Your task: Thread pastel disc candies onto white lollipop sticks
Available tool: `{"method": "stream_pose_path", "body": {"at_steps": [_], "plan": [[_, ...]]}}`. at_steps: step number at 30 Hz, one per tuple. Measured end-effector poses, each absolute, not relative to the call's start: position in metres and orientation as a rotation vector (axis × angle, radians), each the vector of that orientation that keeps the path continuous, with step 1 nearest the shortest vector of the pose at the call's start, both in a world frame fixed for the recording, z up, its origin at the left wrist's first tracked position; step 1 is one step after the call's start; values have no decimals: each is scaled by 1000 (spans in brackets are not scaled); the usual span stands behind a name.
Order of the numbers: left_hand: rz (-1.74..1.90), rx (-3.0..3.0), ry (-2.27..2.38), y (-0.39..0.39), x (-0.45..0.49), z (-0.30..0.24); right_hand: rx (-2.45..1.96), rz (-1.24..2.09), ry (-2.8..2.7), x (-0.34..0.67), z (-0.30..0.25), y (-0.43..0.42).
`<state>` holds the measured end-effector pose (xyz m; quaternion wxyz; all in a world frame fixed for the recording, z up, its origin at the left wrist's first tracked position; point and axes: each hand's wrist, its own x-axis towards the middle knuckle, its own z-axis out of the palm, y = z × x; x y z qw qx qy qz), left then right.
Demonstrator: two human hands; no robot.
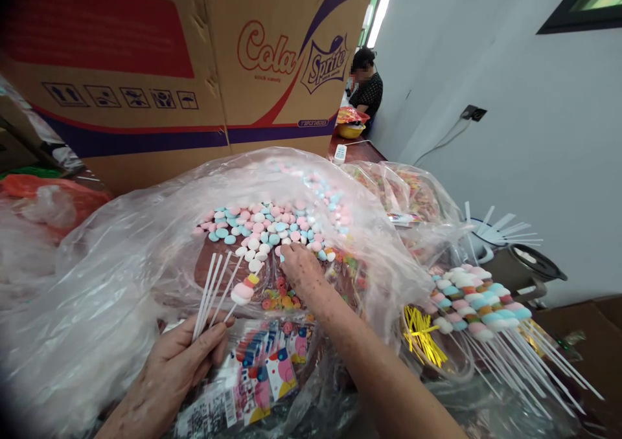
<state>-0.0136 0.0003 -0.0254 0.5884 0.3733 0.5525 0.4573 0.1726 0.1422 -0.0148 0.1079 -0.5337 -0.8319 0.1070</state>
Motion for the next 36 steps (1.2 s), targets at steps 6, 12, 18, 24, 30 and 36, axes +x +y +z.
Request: {"method": "stream_pose_path", "body": {"at_steps": [6, 12, 18, 24, 30, 36], "plan": [[1035, 941, 1322, 2, -9, -19, -1534, 460, -2264, 174, -24, 143], [904, 1202, 1441, 6, -11, -6, -1377, 1057, -1658, 189, -11, 136], [862, 1270, 1476, 8, -6, -5, -1011, 1671, -924, 193, 7, 118], [852, 1271, 1468, 8, -1, 1, -990, 1681, -877, 189, 6, 111], [888, 1259, 1513, 9, 1, 0, -959, 1676, -897, 188, 6, 109], [913, 1270, 1491, 10, 0, -4, -976, 1589, -997, 188, 5, 106]]}}
